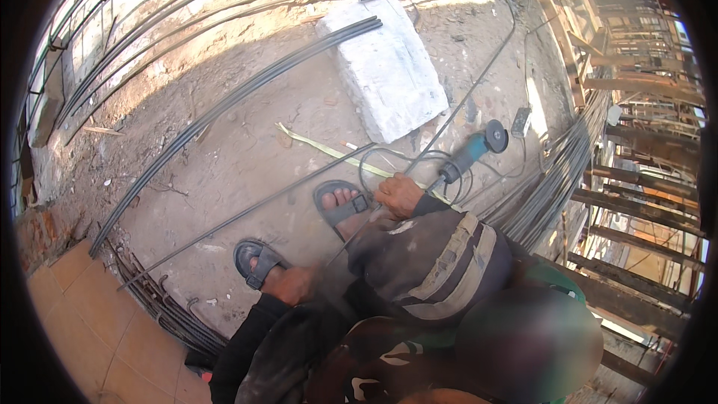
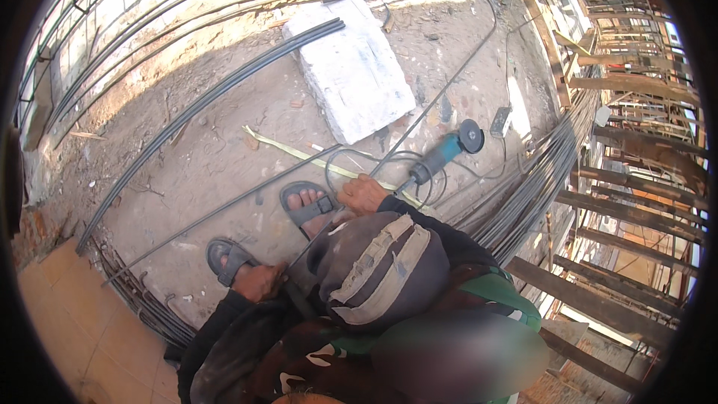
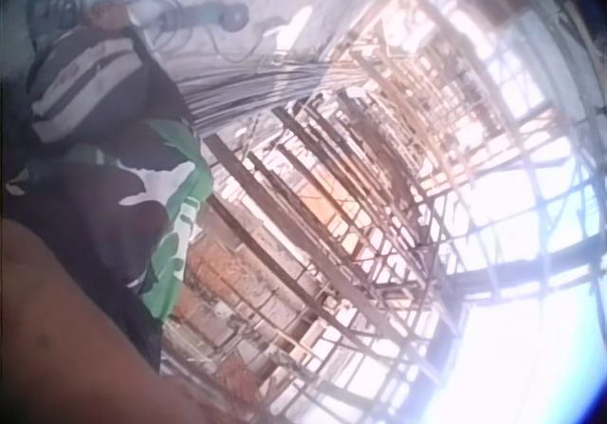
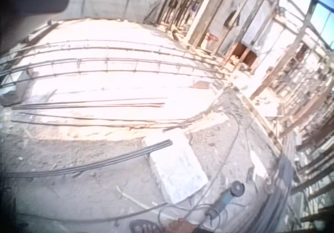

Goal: The person measures a metal rod with a yellow tape measure and then cuts through several metal rods using a hand-held angle grinder, creating sparks.

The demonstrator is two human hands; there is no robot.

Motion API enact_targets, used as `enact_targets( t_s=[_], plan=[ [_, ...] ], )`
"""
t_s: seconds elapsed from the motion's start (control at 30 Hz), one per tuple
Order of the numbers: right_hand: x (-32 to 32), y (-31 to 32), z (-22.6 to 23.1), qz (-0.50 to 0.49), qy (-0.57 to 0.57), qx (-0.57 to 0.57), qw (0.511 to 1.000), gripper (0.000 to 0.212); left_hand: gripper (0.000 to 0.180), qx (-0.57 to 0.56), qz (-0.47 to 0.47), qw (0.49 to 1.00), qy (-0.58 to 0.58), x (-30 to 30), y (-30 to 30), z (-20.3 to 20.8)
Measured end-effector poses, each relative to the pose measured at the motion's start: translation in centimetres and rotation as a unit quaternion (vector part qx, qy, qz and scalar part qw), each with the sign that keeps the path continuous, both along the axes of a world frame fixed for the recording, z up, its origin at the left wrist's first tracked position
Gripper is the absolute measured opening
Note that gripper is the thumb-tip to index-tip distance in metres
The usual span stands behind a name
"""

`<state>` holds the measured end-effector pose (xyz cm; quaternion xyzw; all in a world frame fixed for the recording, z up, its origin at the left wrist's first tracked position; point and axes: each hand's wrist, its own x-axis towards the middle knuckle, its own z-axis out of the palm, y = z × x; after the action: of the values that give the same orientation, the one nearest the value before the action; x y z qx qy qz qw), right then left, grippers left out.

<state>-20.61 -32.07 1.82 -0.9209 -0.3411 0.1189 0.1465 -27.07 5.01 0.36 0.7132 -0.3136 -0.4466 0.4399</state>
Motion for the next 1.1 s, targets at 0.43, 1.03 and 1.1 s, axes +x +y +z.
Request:
enact_targets(
  t_s=[0.43, 1.03, 1.1],
  plan=[
    [6.7, 5.1, 8.1, 0.019, -0.103, 0.107, 0.989, 0.026, 0.027, 0.204, -0.018, 0.954, -0.220, 9.0, 4.7, 17.8],
    [19.2, -8.1, 10.7, -0.179, -0.305, 0.104, 0.930, 0.048, 0.020, 0.254, 0.203, 0.734, -0.596, 15.5, 7.1, 20.4],
    [19.5, -9.8, 10.9, -0.186, -0.284, 0.088, 0.937, 0.047, 0.020, 0.258, 0.208, 0.731, -0.597, 15.7, 7.1, 20.0]
  ],
)
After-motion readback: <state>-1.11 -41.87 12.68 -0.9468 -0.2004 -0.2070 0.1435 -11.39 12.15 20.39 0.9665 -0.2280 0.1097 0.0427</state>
